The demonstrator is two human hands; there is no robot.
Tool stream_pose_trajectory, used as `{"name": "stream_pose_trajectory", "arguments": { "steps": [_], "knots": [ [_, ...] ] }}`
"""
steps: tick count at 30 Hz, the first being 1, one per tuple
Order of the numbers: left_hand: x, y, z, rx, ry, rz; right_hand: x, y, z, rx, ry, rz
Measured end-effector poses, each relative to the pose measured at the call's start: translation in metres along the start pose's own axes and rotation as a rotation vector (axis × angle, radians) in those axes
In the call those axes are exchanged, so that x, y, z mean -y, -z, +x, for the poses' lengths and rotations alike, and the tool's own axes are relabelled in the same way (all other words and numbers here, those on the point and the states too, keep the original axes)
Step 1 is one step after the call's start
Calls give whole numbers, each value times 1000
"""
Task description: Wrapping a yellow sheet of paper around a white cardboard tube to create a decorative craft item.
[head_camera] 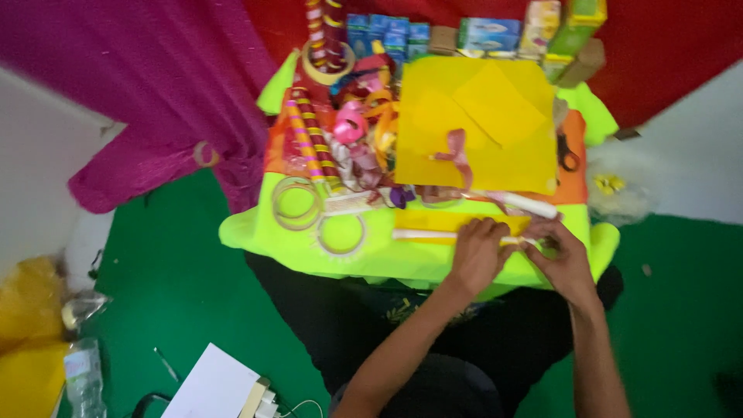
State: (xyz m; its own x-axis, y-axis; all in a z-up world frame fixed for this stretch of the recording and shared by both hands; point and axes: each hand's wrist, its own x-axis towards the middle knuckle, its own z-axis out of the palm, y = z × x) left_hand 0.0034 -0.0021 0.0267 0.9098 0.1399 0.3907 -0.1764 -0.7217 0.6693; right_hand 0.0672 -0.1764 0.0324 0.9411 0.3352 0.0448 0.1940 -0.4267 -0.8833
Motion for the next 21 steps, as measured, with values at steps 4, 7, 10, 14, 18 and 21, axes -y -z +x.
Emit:
{"name": "stream_pose_trajectory", "arguments": {
  "steps": [4, 7, 10, 14, 18, 21],
  "knots": [
    [7, -10, -2, 16, -43, -26, 13, 4, 1, -46, 13, -11],
    [8, -9, 0, 6, -53, -16, 31, 15, 1, 24, -26, 17],
    [11, -13, -2, 12, -34, 18, 66, 25, 1, 82, -45, 74],
    [15, -20, -4, -46, -50, 24, 76, 33, 3, 121, -9, 78],
    [9, -11, -3, -51, -54, 30, 75, 39, 11, 204, 41, 21],
    [7, -11, -1, -55, -43, 24, 72, 39, 16, 247, 6, -1]
  ]
}}
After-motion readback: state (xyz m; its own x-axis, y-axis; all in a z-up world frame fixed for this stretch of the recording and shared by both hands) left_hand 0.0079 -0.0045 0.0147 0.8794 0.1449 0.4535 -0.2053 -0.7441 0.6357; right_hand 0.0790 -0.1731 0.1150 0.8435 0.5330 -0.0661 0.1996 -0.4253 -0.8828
